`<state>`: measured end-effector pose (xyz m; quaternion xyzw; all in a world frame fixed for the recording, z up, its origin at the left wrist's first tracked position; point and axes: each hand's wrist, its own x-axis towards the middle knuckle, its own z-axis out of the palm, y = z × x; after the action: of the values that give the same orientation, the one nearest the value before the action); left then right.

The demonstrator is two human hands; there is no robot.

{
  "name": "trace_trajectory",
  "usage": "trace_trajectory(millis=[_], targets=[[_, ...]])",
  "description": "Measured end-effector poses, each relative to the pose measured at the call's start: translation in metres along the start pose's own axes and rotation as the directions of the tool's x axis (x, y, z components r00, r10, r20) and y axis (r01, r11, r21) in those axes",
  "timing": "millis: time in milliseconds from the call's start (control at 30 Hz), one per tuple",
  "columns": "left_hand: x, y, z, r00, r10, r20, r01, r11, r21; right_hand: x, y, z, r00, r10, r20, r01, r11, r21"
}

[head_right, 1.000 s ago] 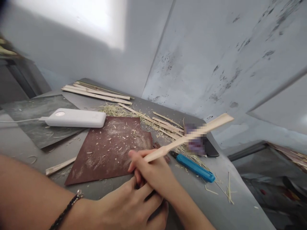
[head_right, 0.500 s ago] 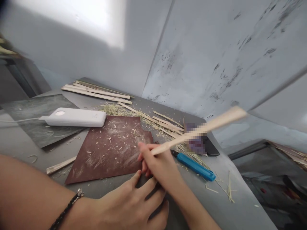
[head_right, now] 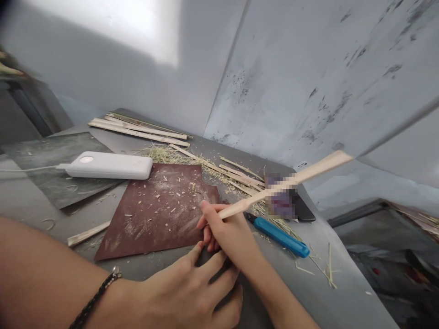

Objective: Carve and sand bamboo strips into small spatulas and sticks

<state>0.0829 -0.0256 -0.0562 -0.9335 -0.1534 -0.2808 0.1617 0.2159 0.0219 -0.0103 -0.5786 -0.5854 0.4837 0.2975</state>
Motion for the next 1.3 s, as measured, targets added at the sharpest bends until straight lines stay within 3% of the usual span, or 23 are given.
trace_trajectory(millis=[133,500,767,967,1300], targets=[[0.0002,0.0002,0.0016,1.0,0.003,-0.017,-0.003,1.0,0.001,0.0019,0.0034,-0.0025,0.998,-0.041,0.046,0.043,0.999,-0.028],[-0.0007,0.0,0.0023,0.999,-0.012,-0.035,0.012,1.0,-0.001,0.0021,0.0055,0.0029,0.999,-0.029,0.014,0.03,0.999,-0.017],[-0.0002,-0.0009,0.0014,1.0,0.001,0.012,-0.001,1.0,-0.015,0.007,0.0062,-0.0052,0.998,-0.063,-0.026,0.062,0.996,-0.057],[-0.0014,0.0002,0.0041,1.0,0.002,-0.009,-0.002,1.0,0.008,0.0061,0.0088,-0.0046,0.997,-0.075,-0.016,0.073,0.993,-0.092],[-0.0009,-0.0024,0.0049,0.999,-0.011,-0.035,0.009,0.999,-0.044,0.008,0.0084,-0.0065,0.998,-0.038,0.039,0.039,0.999,-0.021]])
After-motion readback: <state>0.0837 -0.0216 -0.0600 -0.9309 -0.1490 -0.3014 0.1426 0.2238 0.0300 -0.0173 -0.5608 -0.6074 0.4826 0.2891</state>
